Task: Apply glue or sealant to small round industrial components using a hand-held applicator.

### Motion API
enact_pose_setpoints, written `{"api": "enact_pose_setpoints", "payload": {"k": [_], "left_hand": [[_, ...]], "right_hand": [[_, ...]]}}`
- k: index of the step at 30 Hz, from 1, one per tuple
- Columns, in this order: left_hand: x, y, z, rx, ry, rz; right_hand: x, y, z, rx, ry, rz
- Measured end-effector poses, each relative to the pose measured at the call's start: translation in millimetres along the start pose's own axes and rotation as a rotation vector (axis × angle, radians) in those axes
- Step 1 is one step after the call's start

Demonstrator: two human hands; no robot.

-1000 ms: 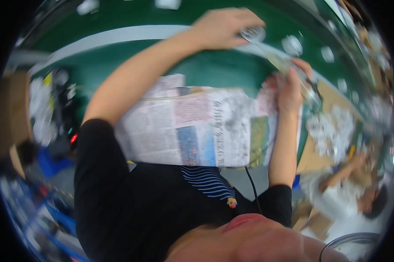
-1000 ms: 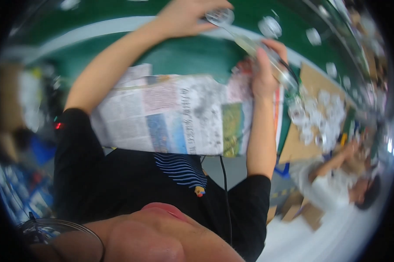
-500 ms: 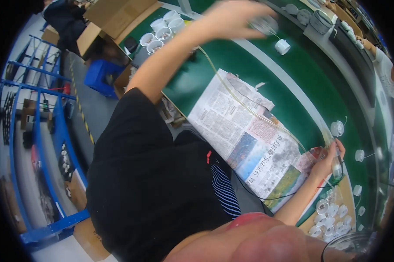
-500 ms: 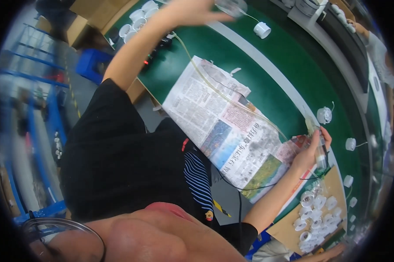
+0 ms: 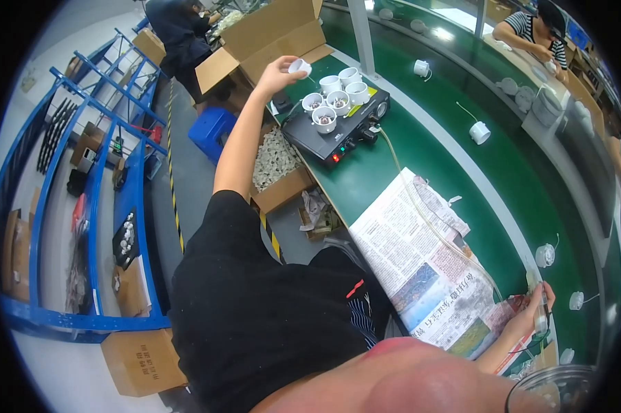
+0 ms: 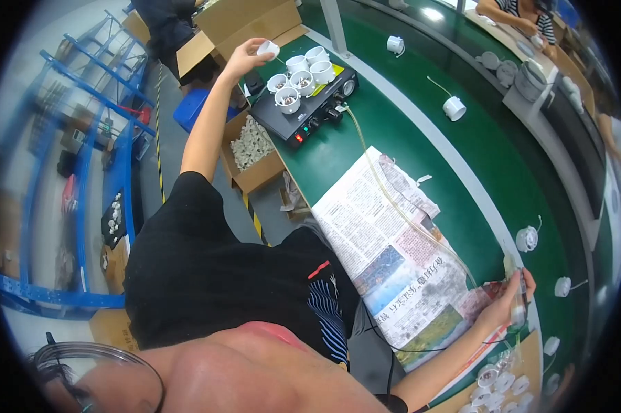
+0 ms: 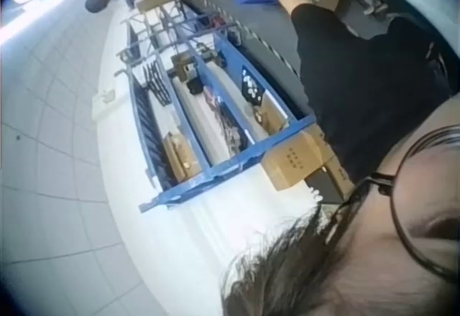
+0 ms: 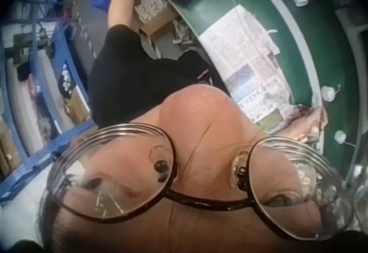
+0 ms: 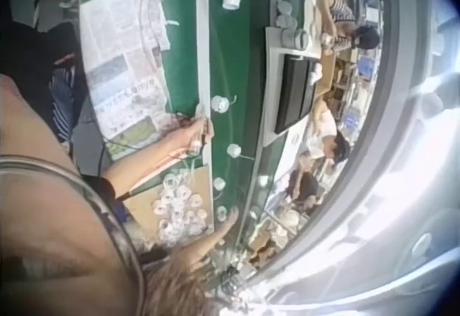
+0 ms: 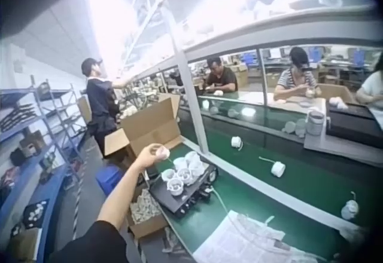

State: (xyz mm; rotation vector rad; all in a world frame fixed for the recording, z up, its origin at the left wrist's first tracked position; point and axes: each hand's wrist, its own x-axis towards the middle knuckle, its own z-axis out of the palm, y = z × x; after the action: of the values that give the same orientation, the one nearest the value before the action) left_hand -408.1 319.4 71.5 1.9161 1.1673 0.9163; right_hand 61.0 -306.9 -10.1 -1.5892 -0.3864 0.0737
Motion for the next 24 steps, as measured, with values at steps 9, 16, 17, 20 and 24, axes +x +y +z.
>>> {"api": "enact_pose_setpoints", "payload": {"k": [9, 16, 17, 20, 24], "left_hand": [[47.9, -38.2, 37.8, 0.624, -0.311, 0.165], [56.6, 25.8, 19.2, 1.119, -0.484, 0.182], [54.5, 47.6, 25.4, 1.136, -0.338, 0.197], [46.2, 119.8, 69.9, 1.003, -0.132, 0.478], [12.1, 204.0, 176.5, 0.74, -0.261, 0.911]], "right_hand": [[0.1, -1.9, 1.2, -0.019, 0.02, -0.072], [3.0, 3.6, -4.2, -0.044, -0.012, -0.049], [2.8, 2.4, -3.9, -0.049, -0.015, -0.037], [0.5, -3.5, 0.6, -0.036, -0.012, -0.02], [1.9, -6.5, 5.5, 0.123, 0.015, 0.042]]}}
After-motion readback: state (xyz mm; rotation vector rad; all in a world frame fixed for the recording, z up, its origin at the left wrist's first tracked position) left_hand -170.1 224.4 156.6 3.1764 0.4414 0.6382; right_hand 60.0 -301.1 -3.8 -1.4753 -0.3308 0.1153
